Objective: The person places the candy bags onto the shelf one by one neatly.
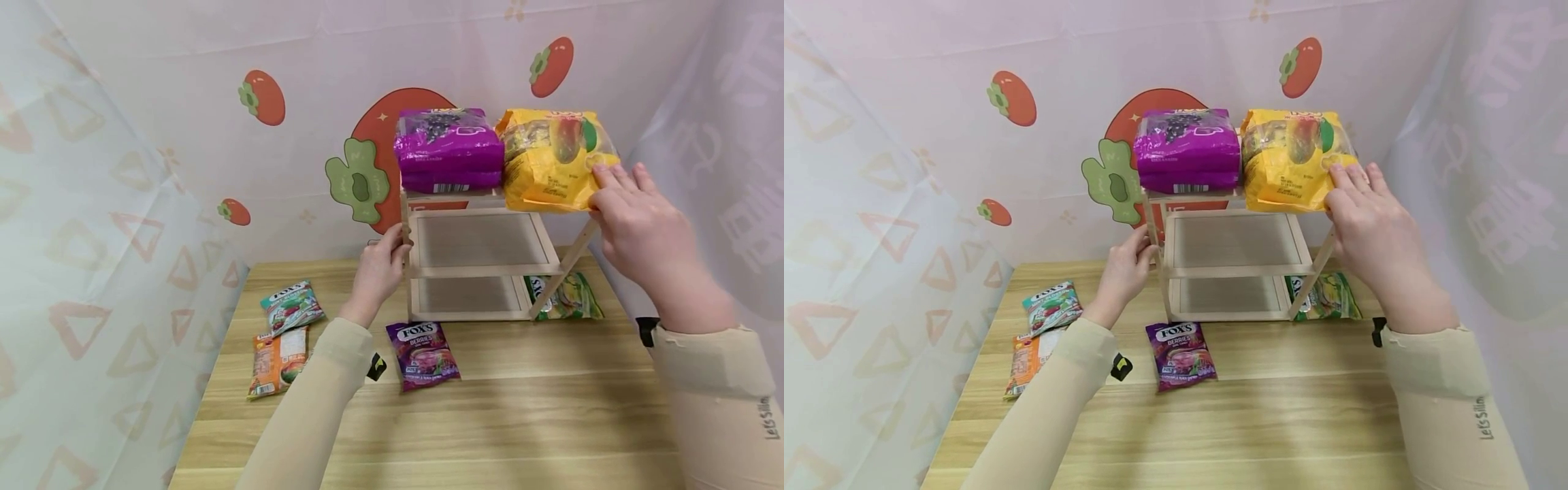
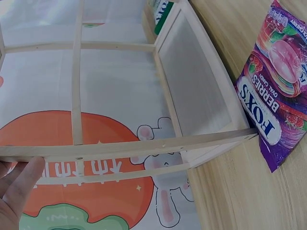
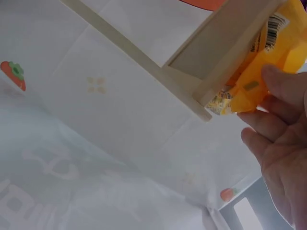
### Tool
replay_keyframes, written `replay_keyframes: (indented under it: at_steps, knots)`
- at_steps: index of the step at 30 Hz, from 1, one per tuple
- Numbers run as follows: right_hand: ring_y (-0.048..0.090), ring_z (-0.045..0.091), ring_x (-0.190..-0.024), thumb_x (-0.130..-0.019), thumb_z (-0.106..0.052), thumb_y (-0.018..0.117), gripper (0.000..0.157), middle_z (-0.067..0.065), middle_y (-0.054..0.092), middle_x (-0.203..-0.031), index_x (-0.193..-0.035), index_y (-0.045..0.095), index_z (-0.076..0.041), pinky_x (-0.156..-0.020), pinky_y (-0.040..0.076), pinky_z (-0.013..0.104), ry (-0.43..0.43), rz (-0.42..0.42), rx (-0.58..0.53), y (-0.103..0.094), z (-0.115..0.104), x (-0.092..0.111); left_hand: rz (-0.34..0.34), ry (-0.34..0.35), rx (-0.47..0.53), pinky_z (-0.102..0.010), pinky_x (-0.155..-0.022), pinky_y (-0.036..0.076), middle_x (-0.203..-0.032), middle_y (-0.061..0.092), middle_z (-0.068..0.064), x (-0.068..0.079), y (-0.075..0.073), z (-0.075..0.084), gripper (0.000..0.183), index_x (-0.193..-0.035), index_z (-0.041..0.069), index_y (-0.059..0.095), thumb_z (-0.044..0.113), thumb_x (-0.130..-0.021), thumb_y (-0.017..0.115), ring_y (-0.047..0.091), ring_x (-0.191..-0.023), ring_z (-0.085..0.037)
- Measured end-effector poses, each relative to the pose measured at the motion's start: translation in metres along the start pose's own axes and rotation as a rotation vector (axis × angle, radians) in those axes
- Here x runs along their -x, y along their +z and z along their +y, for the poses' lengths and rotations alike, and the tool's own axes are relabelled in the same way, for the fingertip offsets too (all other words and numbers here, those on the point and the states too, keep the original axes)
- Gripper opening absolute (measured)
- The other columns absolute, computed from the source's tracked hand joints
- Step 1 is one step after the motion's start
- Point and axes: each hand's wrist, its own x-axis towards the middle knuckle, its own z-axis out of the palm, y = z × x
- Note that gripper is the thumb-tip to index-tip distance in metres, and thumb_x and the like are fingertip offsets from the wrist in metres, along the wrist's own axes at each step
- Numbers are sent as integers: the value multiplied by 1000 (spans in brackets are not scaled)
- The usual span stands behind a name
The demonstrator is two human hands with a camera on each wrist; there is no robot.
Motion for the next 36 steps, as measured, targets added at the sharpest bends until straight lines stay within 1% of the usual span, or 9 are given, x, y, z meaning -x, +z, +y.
replay_keyframes:
  at_steps: [5, 11, 17, 21, 23, 26, 29, 31, 36]
  knots:
    - [52, 50, -130, -90, 8, 67, 13, 31, 52, -143, -93, 55, 11, -125, 22, 45, -17, -98, -19, -5, 2, -4, 2, -6, 11, -48, -92, 58, -118, 74, -18, 0, 0, 0, 32, -134, 1, 58, 13, -104, 60, 73, -104, -36]
    - [43, 49, -139, -97, 3, 57, 12, 33, 47, -148, -91, 49, 10, -127, 17, 47, 82, -239, -14, -4, 3, -13, -5, -10, 13, -48, -93, 58, -118, 74, -18, 0, 0, 0, 32, -134, 1, 58, 14, -104, 60, 73, -104, -35]
    - [30, 48, -148, -104, -5, 42, 17, 34, 32, -158, -99, 45, 10, -127, 13, 50, 201, -373, -58, 2, 5, -25, -4, -11, 12, -49, -91, 58, -117, 74, -19, 1, -2, 1, 33, -134, 1, 58, 14, -104, 59, 73, -102, -37]
    - [26, 44, -151, -101, -7, 41, 25, 32, 27, -161, -111, 46, 15, -127, 13, 49, 243, -377, -76, 9, 8, -29, -2, -10, 22, -48, -91, 59, -117, 74, -18, 1, -2, 0, 32, -134, 1, 58, 14, -104, 59, 73, -102, -36]
    - [29, 43, -150, -99, -6, 42, 28, 30, 30, -161, -114, 48, 17, -126, 17, 49, 239, -329, -71, 11, 8, -27, -1, -11, 23, -48, -91, 59, -117, 74, -18, 0, -1, 0, 32, -134, 1, 58, 14, -104, 59, 73, -102, -35]
    - [38, 43, -145, -95, -4, 47, 28, 27, 39, -157, -112, 51, 17, -123, 26, 49, 184, -194, -48, 15, 6, -21, -5, -17, 15, -48, -92, 58, -118, 74, -18, 0, -1, 0, 32, -135, 2, 58, 14, -105, 59, 73, -103, -36]
    - [49, 44, -137, -92, -1, 53, 15, 25, 49, -151, -98, 53, 13, -118, 36, 51, 107, -30, -19, 17, 3, -14, -12, -24, 15, -48, -92, 58, -118, 74, -17, -1, 0, 0, 32, -134, 3, 58, 14, -105, 58, 73, -103, -34]
    - [53, 44, -133, -93, 0, 58, 13, 24, 53, -147, -95, 53, 12, -114, 40, 53, 68, 58, 2, 18, -1, -11, -13, -23, 17, -47, -93, 58, -118, 74, -17, -1, 0, 0, 31, -134, 3, 58, 14, -105, 59, 73, -104, -34]
    - [62, 42, -124, -97, -2, 65, 15, 21, 64, -135, -105, 65, 10, -106, 48, 54, 25, 235, 30, 24, -16, -7, -11, -19, 23, -47, -92, 58, -117, 74, -17, 0, 0, 2, 31, -133, 3, 59, 14, -105, 59, 73, -104, -34]
